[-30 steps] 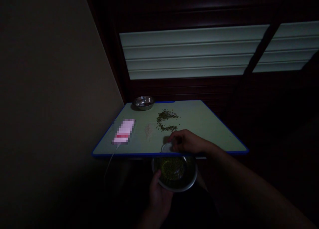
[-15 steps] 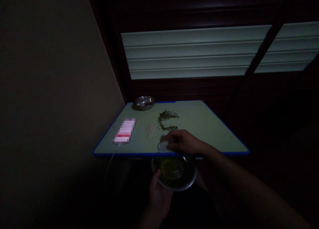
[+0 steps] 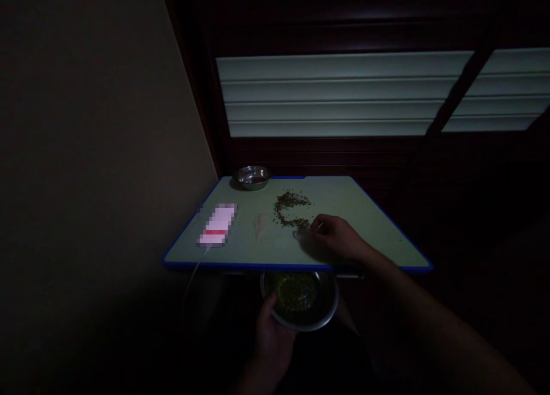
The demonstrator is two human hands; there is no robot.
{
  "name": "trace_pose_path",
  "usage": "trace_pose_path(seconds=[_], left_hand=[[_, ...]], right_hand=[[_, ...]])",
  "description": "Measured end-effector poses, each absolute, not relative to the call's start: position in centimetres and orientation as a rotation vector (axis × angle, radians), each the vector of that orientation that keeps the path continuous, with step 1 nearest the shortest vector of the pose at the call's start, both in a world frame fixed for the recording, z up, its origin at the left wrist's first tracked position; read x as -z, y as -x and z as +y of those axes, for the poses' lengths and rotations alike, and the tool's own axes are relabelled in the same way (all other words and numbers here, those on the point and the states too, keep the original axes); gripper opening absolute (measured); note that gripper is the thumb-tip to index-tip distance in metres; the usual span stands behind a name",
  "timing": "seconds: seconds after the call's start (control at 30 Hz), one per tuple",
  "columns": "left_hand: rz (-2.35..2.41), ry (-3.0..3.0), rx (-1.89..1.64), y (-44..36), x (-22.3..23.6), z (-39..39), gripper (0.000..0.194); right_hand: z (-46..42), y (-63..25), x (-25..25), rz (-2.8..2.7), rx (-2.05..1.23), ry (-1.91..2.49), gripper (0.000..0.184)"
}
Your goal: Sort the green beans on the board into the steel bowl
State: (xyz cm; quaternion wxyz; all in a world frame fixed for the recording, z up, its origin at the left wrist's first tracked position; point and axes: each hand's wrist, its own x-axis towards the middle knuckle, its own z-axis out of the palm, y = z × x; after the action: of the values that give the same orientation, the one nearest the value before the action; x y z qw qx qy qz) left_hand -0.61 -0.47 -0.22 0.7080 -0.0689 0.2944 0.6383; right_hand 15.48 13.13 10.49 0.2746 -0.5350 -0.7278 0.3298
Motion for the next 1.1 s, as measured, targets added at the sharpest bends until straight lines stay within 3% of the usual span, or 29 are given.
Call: trace_pose_path(seconds=[0.27, 0.43, 1.1], left_hand=[[0.676, 0.154, -1.351, 0.3, 0.7, -0.7, 0.027], [0.681, 0.167, -1.351, 0.4, 0.6, -0.5, 0.024], [0.663, 0.137, -1.36, 0.5, 0.9, -0.7, 0.036]], right_hand=[[13.5, -17.3, -10.2, -1.822, -0.912, 1.698, 0.007], [14.4, -15.6, -9.8, -1.875, -0.711, 1.772, 0.008], [15.9, -14.4, -9.5, -1.94, -0.608, 1.741, 0.011]])
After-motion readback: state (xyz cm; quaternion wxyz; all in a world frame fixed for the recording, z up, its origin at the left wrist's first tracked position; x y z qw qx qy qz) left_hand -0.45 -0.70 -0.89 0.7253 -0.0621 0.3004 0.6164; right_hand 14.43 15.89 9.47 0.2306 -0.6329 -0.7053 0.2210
